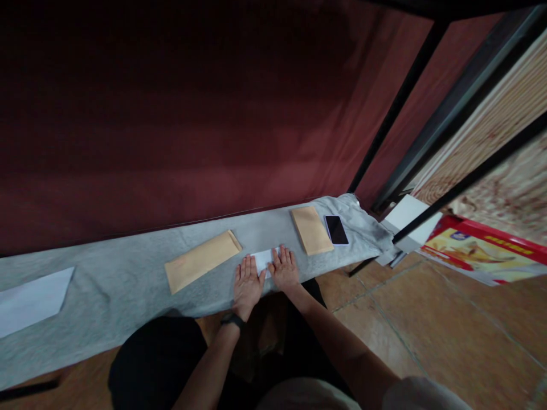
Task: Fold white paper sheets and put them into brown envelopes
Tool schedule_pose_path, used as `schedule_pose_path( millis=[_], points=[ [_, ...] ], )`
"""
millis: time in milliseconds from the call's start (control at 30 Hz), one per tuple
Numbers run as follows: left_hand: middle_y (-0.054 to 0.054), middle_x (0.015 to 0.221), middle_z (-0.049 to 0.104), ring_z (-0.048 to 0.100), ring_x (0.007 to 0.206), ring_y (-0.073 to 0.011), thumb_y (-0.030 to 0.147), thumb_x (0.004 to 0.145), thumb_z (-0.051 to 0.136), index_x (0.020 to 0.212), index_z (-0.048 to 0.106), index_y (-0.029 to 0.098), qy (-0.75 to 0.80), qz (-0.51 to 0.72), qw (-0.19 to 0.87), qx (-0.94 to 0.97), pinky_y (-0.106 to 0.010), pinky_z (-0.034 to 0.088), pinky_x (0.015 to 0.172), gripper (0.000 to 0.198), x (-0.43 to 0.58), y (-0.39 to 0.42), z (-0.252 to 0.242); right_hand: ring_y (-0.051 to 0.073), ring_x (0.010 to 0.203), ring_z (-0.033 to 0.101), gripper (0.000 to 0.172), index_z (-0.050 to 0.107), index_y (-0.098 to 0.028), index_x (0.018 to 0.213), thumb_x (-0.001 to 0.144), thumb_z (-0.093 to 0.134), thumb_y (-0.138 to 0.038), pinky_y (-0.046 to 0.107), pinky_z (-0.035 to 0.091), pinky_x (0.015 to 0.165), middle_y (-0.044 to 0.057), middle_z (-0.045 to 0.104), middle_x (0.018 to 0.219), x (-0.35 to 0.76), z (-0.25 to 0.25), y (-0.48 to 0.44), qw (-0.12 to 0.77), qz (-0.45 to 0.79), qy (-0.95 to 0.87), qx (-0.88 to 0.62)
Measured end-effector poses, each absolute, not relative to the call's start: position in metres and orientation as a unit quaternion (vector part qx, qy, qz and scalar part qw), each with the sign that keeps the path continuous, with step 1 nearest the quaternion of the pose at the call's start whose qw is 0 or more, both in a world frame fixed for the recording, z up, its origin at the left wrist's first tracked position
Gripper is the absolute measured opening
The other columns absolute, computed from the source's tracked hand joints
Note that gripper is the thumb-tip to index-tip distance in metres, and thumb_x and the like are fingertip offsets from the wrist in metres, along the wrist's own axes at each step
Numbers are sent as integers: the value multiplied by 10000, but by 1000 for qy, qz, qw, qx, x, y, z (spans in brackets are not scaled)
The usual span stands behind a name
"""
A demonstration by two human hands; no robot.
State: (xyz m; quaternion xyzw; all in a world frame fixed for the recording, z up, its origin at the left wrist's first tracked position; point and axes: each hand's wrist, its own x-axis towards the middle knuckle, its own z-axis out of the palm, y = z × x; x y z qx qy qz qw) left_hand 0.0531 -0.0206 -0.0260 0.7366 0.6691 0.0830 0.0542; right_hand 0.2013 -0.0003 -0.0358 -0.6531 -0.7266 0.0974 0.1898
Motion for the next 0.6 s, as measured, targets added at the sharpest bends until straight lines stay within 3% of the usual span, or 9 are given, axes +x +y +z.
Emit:
schedule_pose_path(
  millis=[200,367,600],
  points=[
    [-174,1645,334,214,1564,-300,340,1021,315,1587,315,84,660,90,30,745,-534,163,1269,621,53,-28,-22,367,1536,257,631,363,-78,1576,1037,462,-390,571,188,1231,242,255,1652,201,-37,-2,176,91,-727,-658],
    [-102,1648,357,238,1559,-229,277,1024,313,1573,372,154,559,99,4,823,-459,183,1284,566,62,-45,-29,366,1528,278,620,333,-105,1594,1041,450,-360,589,186,1221,235,253,1653,203,-40,0,145,73,-738,-654],
    [-194,1656,301,223,1560,-295,453,985,476,1571,346,89,532,88,-16,842,-484,227,1269,702,58,-50,-40,331,1499,346,537,425,-95,1548,1068,371,-329,544,214,1220,198,373,1615,203,-40,-4,139,27,-757,-637]
  ],
)
